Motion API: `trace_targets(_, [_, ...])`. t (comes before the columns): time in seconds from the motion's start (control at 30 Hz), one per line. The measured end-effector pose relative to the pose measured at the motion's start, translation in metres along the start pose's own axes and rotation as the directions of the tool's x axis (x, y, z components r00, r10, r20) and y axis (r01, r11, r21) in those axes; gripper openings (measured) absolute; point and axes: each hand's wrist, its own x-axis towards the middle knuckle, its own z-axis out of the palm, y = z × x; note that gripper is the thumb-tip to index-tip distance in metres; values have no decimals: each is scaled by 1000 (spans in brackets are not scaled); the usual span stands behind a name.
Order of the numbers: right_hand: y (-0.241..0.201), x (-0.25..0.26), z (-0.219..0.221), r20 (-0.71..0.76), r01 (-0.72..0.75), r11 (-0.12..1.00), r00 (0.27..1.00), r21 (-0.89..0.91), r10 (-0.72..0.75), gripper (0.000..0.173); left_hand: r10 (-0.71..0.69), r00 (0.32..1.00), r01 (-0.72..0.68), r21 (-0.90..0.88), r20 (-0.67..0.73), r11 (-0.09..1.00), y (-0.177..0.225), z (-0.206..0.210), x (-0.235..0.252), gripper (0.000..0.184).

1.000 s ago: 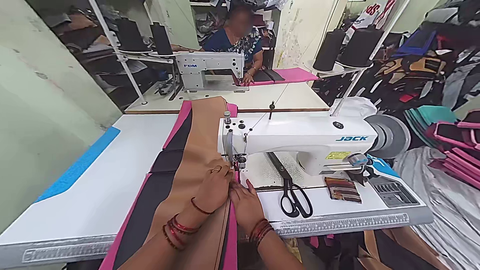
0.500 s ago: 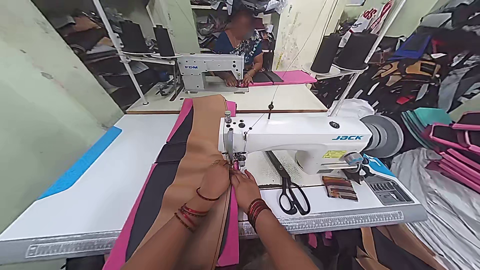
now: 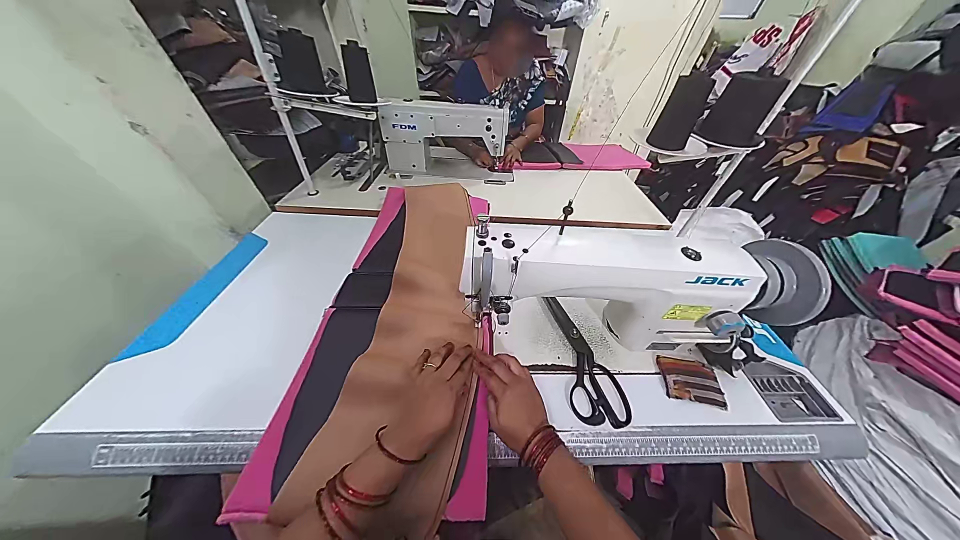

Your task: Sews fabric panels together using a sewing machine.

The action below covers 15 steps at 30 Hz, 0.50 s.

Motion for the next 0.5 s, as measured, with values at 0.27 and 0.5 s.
trace_targets(0.27, [0, 14, -3, 45, -115, 992, 992, -51, 117, 45, -85, 943, 72, 52, 321, 996, 5, -17, 25, 39])
trace_targets(0.5, [6, 36, -6, 137, -208, 976, 967, -67, 215, 47, -137, 868, 132, 44, 478, 990, 0, -24, 54, 42])
